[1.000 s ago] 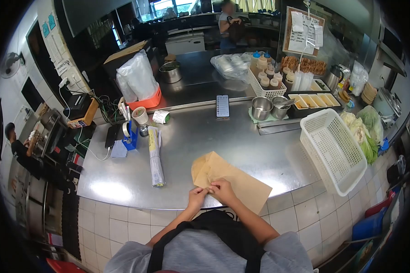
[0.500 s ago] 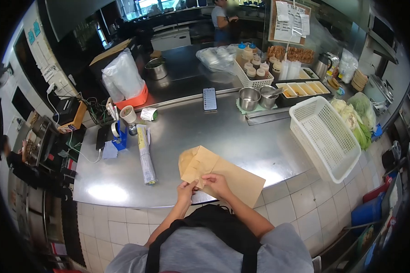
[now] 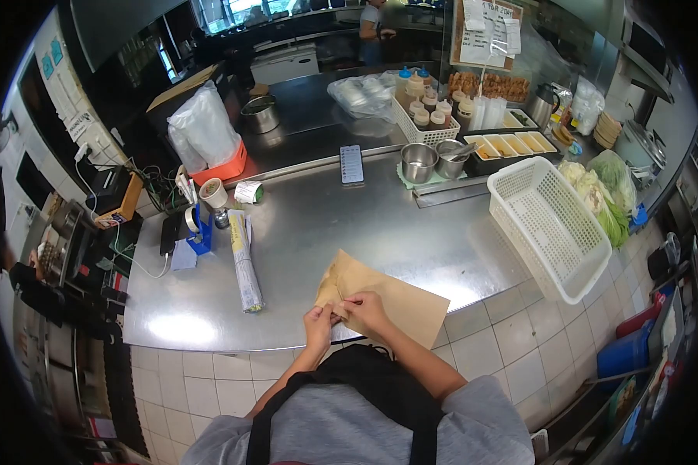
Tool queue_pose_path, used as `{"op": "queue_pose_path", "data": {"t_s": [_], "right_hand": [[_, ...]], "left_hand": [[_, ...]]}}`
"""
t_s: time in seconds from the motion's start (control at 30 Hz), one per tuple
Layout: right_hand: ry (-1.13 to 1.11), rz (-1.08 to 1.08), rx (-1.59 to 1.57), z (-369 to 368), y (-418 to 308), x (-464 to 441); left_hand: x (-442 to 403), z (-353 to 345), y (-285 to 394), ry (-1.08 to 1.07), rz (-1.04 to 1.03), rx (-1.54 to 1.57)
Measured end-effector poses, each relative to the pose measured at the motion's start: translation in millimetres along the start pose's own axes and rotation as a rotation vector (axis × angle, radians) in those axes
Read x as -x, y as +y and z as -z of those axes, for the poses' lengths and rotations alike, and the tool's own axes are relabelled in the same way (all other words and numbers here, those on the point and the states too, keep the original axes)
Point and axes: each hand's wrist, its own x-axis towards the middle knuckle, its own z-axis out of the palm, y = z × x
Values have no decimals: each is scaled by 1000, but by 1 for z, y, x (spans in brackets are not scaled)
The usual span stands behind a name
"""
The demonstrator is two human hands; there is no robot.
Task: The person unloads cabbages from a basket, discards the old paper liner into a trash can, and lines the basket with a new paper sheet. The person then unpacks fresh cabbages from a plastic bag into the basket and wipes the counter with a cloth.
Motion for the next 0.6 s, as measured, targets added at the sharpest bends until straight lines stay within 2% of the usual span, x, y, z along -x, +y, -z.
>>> {"op": "queue_pose_path", "data": {"t_s": [0.17,0.27,0.3,0.33,0.37,0.4,0.47,0.53,0.6], "right_hand": [[-57,32,39,2,3,-2],[-33,88,159,-1,-8,3],[4,173,294,-4,-12,5],[42,256,429,-8,-15,7],[41,255,427,-12,-17,9],[92,280,449,-17,-20,11],[143,307,470,-22,-15,14],[253,262,399,-28,-9,13],[259,259,422,-28,-9,12]], "left_hand": [[4,-2,-1,-5,12,55],[1,4,-9,5,-47,41],[-2,10,-13,6,-47,39],[-5,15,-16,23,-118,-131],[-8,20,-20,39,-189,-300],[-10,22,-24,39,-189,-300],[-6,16,-17,208,-255,-495],[-1,12,-10,235,-269,-543],[-1,8,-6,262,-280,-590]]}}
